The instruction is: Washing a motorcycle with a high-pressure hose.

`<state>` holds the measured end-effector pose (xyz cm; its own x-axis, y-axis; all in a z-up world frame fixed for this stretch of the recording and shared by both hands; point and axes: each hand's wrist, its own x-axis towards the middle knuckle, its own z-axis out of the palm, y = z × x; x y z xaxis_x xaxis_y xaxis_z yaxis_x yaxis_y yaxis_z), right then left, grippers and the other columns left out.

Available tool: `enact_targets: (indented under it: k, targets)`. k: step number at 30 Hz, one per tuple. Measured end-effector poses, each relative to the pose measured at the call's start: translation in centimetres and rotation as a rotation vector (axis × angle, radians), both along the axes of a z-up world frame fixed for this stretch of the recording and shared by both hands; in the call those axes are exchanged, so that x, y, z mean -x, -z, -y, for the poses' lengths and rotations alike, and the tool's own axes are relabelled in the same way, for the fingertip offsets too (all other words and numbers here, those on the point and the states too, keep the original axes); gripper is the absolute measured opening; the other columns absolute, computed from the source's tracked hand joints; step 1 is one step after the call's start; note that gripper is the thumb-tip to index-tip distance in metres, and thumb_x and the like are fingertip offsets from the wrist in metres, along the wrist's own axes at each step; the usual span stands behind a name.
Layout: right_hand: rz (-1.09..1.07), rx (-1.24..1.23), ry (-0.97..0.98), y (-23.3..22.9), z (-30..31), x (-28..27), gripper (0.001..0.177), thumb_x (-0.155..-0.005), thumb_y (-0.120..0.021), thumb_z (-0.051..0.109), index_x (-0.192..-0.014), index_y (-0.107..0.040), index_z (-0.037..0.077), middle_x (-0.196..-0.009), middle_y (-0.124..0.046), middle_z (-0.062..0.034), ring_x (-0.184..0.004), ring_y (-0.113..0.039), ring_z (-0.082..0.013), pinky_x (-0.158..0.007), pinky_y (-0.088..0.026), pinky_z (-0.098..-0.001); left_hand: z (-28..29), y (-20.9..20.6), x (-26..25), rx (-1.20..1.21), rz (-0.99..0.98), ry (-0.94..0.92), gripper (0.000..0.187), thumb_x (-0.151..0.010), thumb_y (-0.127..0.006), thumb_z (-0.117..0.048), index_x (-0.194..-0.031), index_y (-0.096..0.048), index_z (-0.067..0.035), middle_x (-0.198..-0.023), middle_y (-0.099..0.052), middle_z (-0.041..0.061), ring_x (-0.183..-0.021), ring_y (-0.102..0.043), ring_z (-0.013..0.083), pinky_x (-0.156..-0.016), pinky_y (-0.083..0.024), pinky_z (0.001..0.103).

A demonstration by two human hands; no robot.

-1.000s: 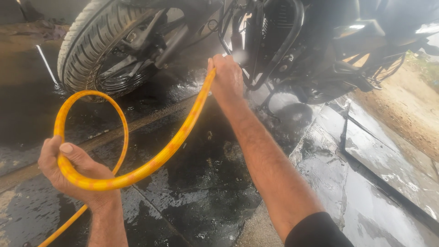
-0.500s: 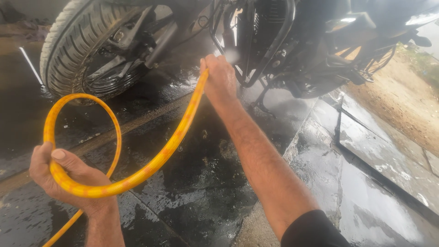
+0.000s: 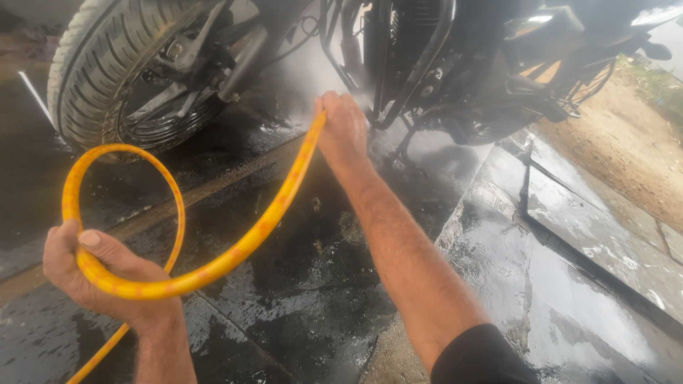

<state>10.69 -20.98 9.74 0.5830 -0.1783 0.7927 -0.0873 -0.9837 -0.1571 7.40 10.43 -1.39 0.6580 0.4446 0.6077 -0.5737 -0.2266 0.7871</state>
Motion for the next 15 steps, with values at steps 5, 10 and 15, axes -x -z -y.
enact_targets:
  k: [5, 10, 15]
  targets:
    - [-0.071, -0.023, 0.021, 4.5, 0.4, 1.5, 0.015, -0.097, -0.064, 0.017, -0.091, -0.064, 0.003, -0.089, -0.061, -0.0231, -0.083, -0.060, -0.0447, -0.075, -0.047, -0.0548, -0.3, 0.5, -0.1, -0.048, 0.043, -0.072, 0.037, -0.121, -0.045, -0.032, -0.130, -0.047, 0.004, -0.132, -0.045, 0.016, -0.132, -0.047, 0.0277, -0.117, -0.039, 0.047]
    - [-0.091, -0.082, 0.007, 10.8, 1.1, 4.5, 0.009, -0.096, -0.064, 0.015, -0.091, -0.066, 0.007, -0.092, -0.063, -0.0187, -0.091, -0.059, -0.0414, -0.078, -0.048, -0.0525, -2.2, 2.0, -0.1, -0.217, -0.013, -0.079, 0.034, -0.120, -0.051, -0.029, -0.127, -0.056, 0.004, -0.129, -0.052, 0.019, -0.129, -0.050, 0.0339, -0.112, -0.040, 0.047]
    - [-0.032, -0.017, -0.014, 13.0, 3.1, 7.6, 0.010, -0.102, -0.064, 0.014, -0.107, -0.068, 0.006, -0.107, -0.062, -0.0183, -0.097, -0.060, -0.0389, -0.083, -0.051, -0.0499, -2.1, 5.7, 1.6, -0.493, -0.094, -0.020, 0.021, -0.116, -0.061, -0.020, -0.130, -0.061, -0.003, -0.141, -0.052, 0.022, -0.137, -0.051, 0.0391, -0.113, -0.045, 0.049]
